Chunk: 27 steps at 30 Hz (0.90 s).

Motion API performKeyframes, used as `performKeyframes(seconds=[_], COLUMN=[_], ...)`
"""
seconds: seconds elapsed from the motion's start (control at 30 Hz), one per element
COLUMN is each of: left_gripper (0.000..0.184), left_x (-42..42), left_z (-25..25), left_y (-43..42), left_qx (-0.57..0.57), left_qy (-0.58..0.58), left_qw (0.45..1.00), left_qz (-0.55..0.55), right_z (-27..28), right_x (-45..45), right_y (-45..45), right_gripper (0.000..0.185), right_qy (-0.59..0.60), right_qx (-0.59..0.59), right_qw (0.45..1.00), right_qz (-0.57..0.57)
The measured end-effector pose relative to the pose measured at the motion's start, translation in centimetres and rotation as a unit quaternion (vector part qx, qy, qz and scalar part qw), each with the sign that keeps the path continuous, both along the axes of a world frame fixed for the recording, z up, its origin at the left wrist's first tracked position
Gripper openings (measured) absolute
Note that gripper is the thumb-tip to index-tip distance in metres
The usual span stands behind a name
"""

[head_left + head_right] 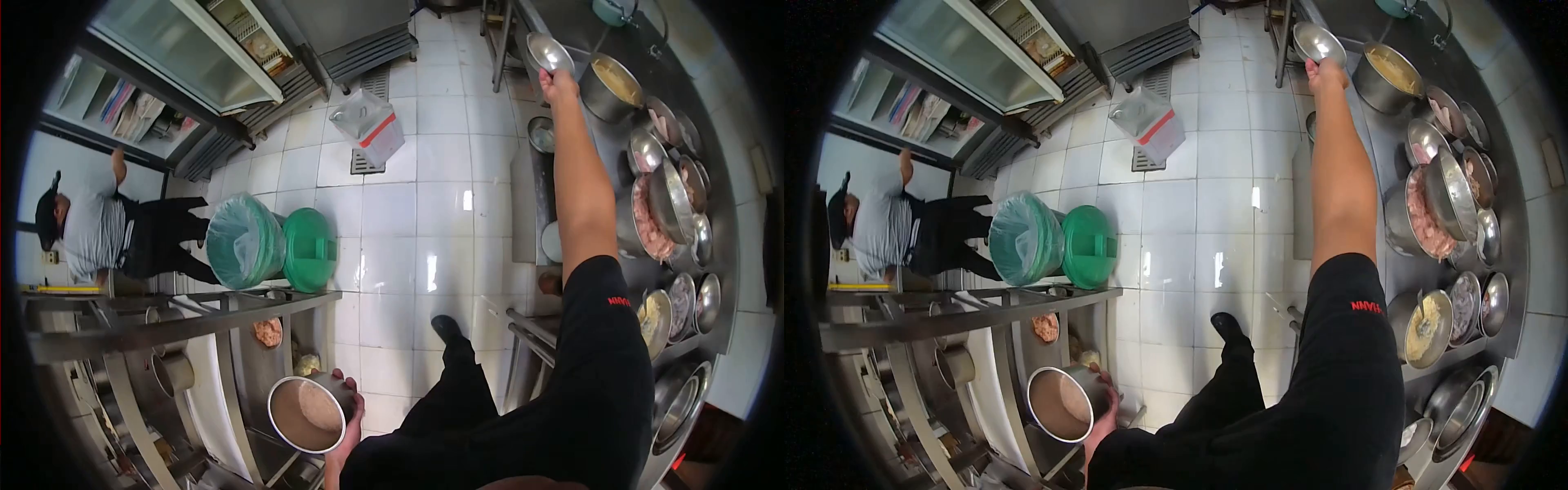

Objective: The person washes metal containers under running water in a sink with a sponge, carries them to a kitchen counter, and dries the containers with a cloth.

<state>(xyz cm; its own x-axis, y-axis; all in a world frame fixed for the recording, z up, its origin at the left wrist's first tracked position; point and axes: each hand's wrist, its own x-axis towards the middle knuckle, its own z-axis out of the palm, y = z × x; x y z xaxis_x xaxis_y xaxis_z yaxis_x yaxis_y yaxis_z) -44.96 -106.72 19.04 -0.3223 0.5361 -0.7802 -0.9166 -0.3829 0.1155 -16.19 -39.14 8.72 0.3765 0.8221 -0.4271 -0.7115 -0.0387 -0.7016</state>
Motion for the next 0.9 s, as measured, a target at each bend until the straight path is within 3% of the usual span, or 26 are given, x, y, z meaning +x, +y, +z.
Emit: performKeyframes(seconds=[0.33,0.37,0.43,0.53,0.6,0.63,0.67,0.7,0.73,0.77,0.8,0.87,0.9], left_gripper=[0.047,0.047,0.045,0.044,0.042,0.042,0.04,0.04,0.04,0.04,0.041,0.042,0.043], left_x=[0.0,0.0,0.1,-0.2,-0.1,0.1,0.4,0.5,0.6,0.5,0.4,1.3,1.9], left_z=[-1.0,-1.2,-0.7,-0.6,-0.2,0.0,0.6,0.7,0.6,0.4,0.5,0.6,1.0], left_y=[2.7,2.4,2.3,0.7,-0.5,-0.9,-1.2,-1.9,-3.3,-4.7,-6.2,-9.1,-11.0], left_qx=[-0.009,-0.012,-0.022,-0.001,0.007,0.014,0.012,0.029,0.043,0.058,0.09,0.115,0.126], left_qy=[0.075,0.078,0.081,0.067,0.073,0.078,0.086,0.085,0.084,0.084,0.039,0.101,0.108], left_qw=[0.997,0.997,0.996,0.998,0.997,0.997,0.996,0.995,0.995,0.994,0.993,0.985,0.982], left_qz=[-0.033,-0.023,-0.007,0.01,0.014,0.019,0.036,0.039,0.043,0.05,0.068,0.074,0.086], right_z=[-3.1,-2.9,0.5,-0.9,-2.3,-6.4,-9.0,-10.6,-11.6,-18.1,-17.3,-24.6,-22.8], right_x=[3.8,4.0,1.4,-1.5,-4.0,-3.9,-4.1,-5.8,-7.1,-6.9,-8.2,-8.6,-9.9], right_y=[8.2,8.2,5.2,2.0,-3.2,-4.7,-7.9,-12.8,-18.3,-21.8,-27.3,-35.4,-40.4], right_gripper=[0.046,0.043,0.039,0.037,0.028,0.038,0.036,0.035,0.029,0.024,0.018,0.017,0.018], right_qy=[0.075,0.059,-0.041,-0.032,-0.016,0.058,0.112,0.05,0.085,0.065,0.143,0.097,0.119], right_qx=[-0.023,0.039,0.014,0.051,0.028,0.079,0.024,0.002,-0.017,-0.029,-0.136,-0.223,-0.237], right_qw=[0.991,0.991,0.994,0.998,0.999,0.994,0.989,0.994,0.992,0.985,0.97,0.943,0.925], right_qz=[-0.104,-0.116,-0.105,-0.006,0.012,0.052,0.094,0.092,0.097,0.158,0.141,0.226,0.272])
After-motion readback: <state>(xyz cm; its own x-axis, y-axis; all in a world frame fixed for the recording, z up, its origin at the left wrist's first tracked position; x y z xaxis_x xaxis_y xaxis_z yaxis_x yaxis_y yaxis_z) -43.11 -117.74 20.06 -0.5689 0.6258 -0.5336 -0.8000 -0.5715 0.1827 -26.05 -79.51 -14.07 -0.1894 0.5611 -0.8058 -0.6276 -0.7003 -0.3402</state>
